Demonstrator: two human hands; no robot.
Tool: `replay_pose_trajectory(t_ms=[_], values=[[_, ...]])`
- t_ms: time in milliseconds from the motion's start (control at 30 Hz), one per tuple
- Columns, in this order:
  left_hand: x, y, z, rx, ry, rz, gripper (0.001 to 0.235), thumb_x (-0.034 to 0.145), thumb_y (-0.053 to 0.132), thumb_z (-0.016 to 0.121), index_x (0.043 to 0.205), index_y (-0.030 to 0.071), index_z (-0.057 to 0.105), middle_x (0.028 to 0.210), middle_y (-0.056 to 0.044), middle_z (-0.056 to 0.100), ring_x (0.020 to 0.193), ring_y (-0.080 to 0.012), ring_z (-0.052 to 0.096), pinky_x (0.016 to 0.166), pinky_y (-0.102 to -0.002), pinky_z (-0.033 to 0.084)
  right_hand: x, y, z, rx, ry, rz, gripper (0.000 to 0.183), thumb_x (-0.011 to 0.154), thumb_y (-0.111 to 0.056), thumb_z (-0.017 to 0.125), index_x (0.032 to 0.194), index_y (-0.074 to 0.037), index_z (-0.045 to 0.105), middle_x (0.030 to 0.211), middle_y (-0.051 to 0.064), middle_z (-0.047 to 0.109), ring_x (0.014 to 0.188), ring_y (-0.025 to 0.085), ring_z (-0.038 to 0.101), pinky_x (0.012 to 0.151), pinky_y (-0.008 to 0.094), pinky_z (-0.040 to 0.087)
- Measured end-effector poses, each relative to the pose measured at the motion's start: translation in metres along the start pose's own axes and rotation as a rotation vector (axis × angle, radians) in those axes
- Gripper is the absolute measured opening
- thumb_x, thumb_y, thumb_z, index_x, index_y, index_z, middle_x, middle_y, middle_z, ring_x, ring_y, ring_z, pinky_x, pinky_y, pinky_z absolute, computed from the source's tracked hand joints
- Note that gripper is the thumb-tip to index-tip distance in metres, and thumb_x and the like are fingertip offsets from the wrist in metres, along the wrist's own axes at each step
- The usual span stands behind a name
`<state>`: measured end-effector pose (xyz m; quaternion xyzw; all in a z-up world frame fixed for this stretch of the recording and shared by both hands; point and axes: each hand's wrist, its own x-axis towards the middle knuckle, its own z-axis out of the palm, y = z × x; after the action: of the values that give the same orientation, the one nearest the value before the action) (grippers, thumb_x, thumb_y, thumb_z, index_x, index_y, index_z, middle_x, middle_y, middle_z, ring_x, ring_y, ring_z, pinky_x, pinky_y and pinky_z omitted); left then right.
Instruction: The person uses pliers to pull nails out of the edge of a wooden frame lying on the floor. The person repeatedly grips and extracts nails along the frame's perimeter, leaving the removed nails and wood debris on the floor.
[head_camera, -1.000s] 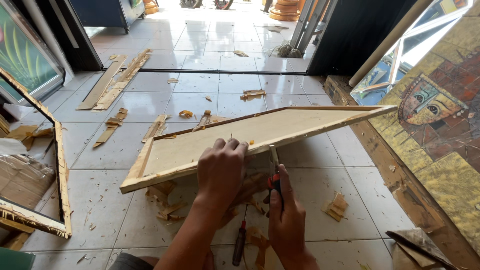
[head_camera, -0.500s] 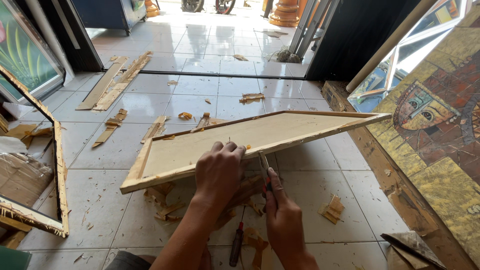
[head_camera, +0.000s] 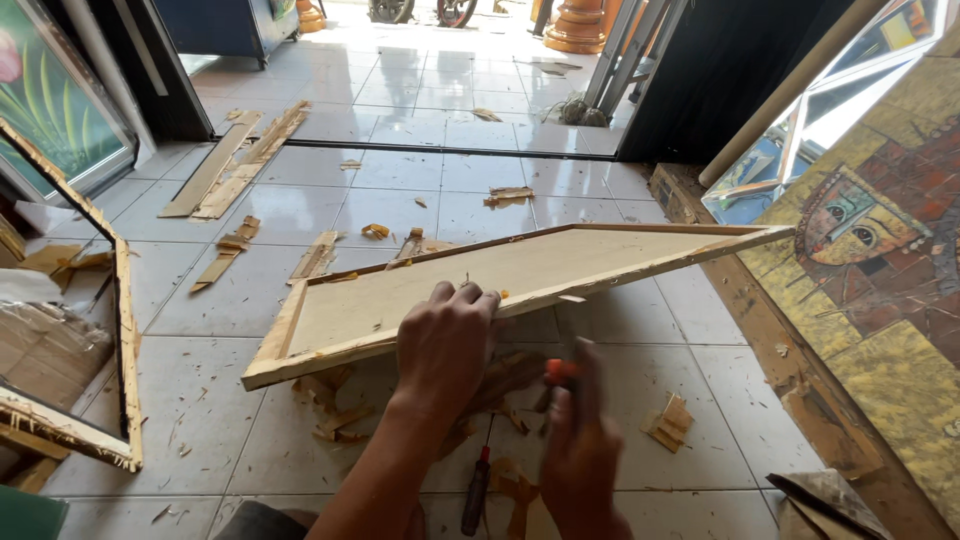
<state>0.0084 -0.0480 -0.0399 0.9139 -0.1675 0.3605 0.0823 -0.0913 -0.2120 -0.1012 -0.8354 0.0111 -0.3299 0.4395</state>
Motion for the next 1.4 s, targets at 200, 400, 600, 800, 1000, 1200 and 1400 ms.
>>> replay_pose_trajectory(t_ms=[200, 400, 600, 800, 1000, 1200, 1400], values=[[-0.003, -0.004, 0.008, -0.053, -0.102, -0.039, 0.03, 0.098, 0.045, 0.087, 0.111, 0.018, 0.086, 0.1, -0.002, 0.083, 0.095, -0.0282, 0.075, 0.061, -0.045, 0.062, -0.001, -0.017, -0.012, -0.028, -0.072, 0.102, 0.059, 0.11, -0.032, 0.047, 0.169, -0.034, 0.051, 0.113, -0.001, 0.092, 0.062, 0.022, 0.065, 0.067, 0.039, 0.054], [-0.004, -0.011, 0.004, -0.157, -0.219, -0.078, 0.024, 0.104, 0.033, 0.078, 0.121, 0.017, 0.084, 0.109, -0.006, 0.082, 0.102, -0.0321, 0.074, 0.07, -0.051, 0.064, 0.018, -0.022, -0.011, -0.101, -0.394, 0.375, 0.064, 0.111, -0.04, 0.049, 0.173, -0.051, 0.05, 0.078, 0.008, 0.072, 0.063, 0.019, 0.055, 0.067, 0.035, 0.049], [-0.001, -0.014, -0.004, -0.131, 0.08, 0.006, 0.029, 0.091, -0.001, 0.082, 0.111, 0.02, 0.083, 0.109, 0.0, 0.084, 0.086, -0.0319, 0.076, 0.061, -0.048, 0.062, 0.014, 0.044, 0.009, -0.065, -0.339, 0.626, 0.056, 0.112, -0.046, 0.047, 0.163, -0.027, 0.061, 0.146, 0.006, 0.081, 0.137, 0.032, 0.074, 0.106, 0.045, 0.054], [-0.001, -0.019, 0.006, -0.209, 0.163, -0.08, 0.028, 0.081, 0.014, 0.099, 0.094, 0.019, 0.076, 0.1, 0.001, 0.083, 0.086, -0.0278, 0.077, 0.071, -0.047, 0.06, -0.009, 0.135, 0.028, -0.13, -0.638, 0.809, 0.04, 0.116, -0.031, 0.049, 0.141, -0.018, 0.078, 0.111, 0.015, 0.091, 0.092, 0.027, 0.089, 0.078, 0.038, 0.062], [-0.001, -0.018, 0.003, -0.234, 0.129, -0.166, 0.029, 0.078, 0.02, 0.102, 0.095, 0.021, 0.078, 0.104, 0.005, 0.08, 0.086, -0.0251, 0.073, 0.068, -0.045, 0.059, 0.005, 0.105, 0.027, -0.51, -0.714, 0.456, 0.05, 0.109, -0.053, 0.057, 0.155, -0.037, 0.068, 0.165, -0.008, 0.062, 0.145, 0.026, 0.065, 0.11, 0.05, 0.057], [-0.001, -0.015, -0.003, -0.255, -0.005, -0.23, 0.026, 0.082, 0.015, 0.094, 0.102, 0.024, 0.082, 0.105, 0.004, 0.076, 0.105, -0.0288, 0.077, 0.094, -0.047, 0.063, 0.088, 0.004, 0.007, -0.291, -0.135, -0.332, 0.037, 0.106, -0.031, 0.074, 0.144, -0.027, 0.076, 0.127, 0.003, 0.062, 0.124, 0.032, 0.059, 0.101, 0.053, 0.052], [-0.003, -0.019, -0.007, -0.291, -0.075, -0.239, 0.022, 0.085, 0.02, 0.092, 0.101, 0.03, 0.081, 0.107, 0.01, 0.074, 0.108, -0.0246, 0.077, 0.094, -0.043, 0.062, 0.139, 0.01, 0.038, -0.188, -0.132, -0.734, 0.02, 0.095, -0.028, 0.087, 0.115, -0.03, 0.086, 0.108, -0.006, 0.074, 0.111, 0.022, 0.069, 0.092, 0.041, 0.056]])
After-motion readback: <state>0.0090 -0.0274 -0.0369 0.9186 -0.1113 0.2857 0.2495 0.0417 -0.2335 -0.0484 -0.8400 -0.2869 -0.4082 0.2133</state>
